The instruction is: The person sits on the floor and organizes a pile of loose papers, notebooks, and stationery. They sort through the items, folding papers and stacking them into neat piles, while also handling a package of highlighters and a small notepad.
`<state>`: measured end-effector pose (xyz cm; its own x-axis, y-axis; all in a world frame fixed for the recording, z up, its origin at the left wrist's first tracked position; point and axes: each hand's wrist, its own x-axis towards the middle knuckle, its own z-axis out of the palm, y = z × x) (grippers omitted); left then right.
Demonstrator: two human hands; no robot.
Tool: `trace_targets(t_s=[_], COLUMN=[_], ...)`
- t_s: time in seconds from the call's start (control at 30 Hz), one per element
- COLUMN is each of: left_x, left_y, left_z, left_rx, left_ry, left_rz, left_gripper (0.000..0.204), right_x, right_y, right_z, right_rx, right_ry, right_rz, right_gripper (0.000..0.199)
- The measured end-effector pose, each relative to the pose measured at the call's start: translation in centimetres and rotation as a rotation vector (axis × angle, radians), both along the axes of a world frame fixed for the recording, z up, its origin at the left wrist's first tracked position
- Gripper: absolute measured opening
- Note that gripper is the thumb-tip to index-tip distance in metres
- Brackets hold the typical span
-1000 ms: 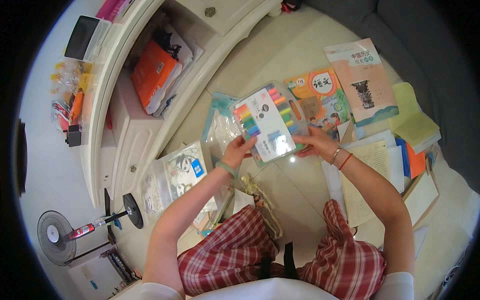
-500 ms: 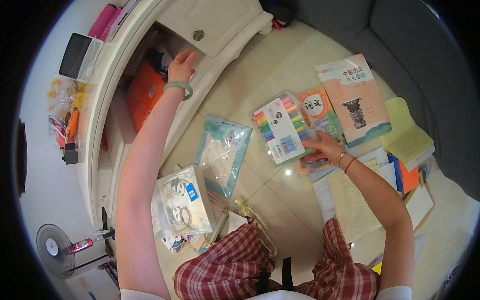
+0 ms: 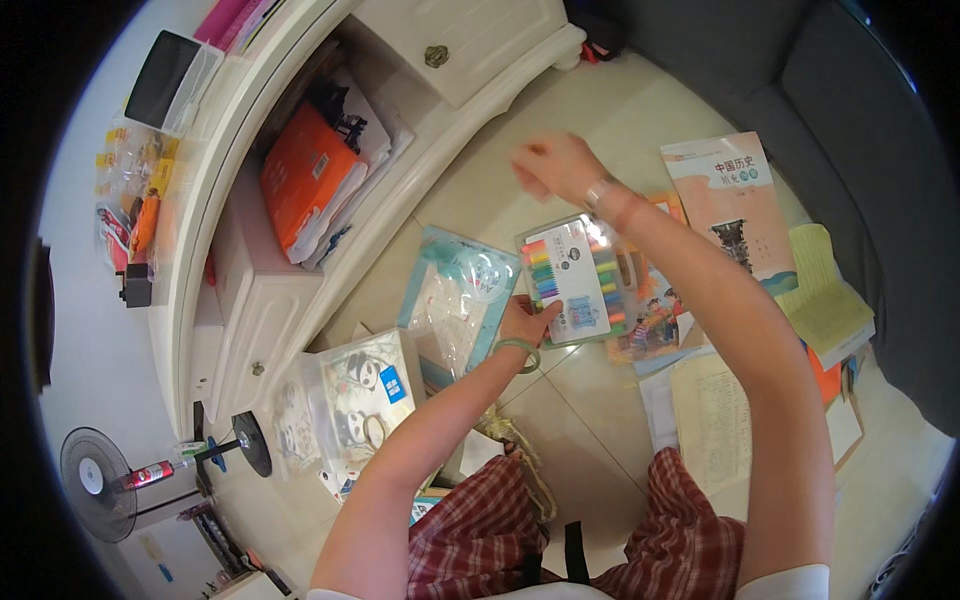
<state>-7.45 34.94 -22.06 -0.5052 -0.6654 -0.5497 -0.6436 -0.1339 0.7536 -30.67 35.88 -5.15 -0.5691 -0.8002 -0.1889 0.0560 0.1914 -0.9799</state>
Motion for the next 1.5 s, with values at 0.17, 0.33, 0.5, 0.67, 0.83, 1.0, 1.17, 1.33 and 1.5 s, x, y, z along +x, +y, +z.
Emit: trace_targets(t_s=[0.17,0.33,0.5,0.67,0.83,1.0,1.17,1.33,1.5], left_x=[-0.5,-1.0,-1.1,-0.5,0.8,-0.3,-2.4,-5.2,-6.2], left_y=[1.0,1.6,2.5,1.0,-1.3,-2.3,-2.2,-2.2,-4.4], left_z=[-1.8,-0.4,0.5,4.4,6.7,12.0,14.3,16.3,17.1], left_rx=[-0.04,0.185,0.379,0.712,0.663,0.779,0.693,0.748,0.671], left_ry=[0.008,-0.021,0.101,0.141,0.239,0.19,0.298,0.492,0.653], left_rz=[0.058,0.22,0.329,0.138,0.111,0.117,0.175,0.188,0.185], left_gripper=[0.061,0.059,0.048,0.037,0.036,0.04,0.046,0.053,0.056], right_x=[-3.2,-5.3,-5.5,-5.9,-10.4,-14.0,-11.1,-11.6,-4.7], right_y=[-12.5,-16.9,-14.8,-7.3,2.3,6.4,5.7,5.1,9.6], right_z=[2.4,3.3,2.3,1.3,0.3,0.0,-0.2,-2.3,-1.9], right_rx=[-0.271,-0.272,-0.328,-0.397,-0.38,-0.308,-0.507,-0.232,-0.14], right_ry=[0.016,-0.065,-0.132,-0.115,0.065,0.151,0.426,0.749,-0.234], right_rz=[-0.31,-0.36,-0.388,-0.411,-0.683,-0.796,-0.787,-0.95,-0.535], right_gripper=[0.061,0.05,0.037,0.027,0.026,0.04,0.055,0.074,0.067])
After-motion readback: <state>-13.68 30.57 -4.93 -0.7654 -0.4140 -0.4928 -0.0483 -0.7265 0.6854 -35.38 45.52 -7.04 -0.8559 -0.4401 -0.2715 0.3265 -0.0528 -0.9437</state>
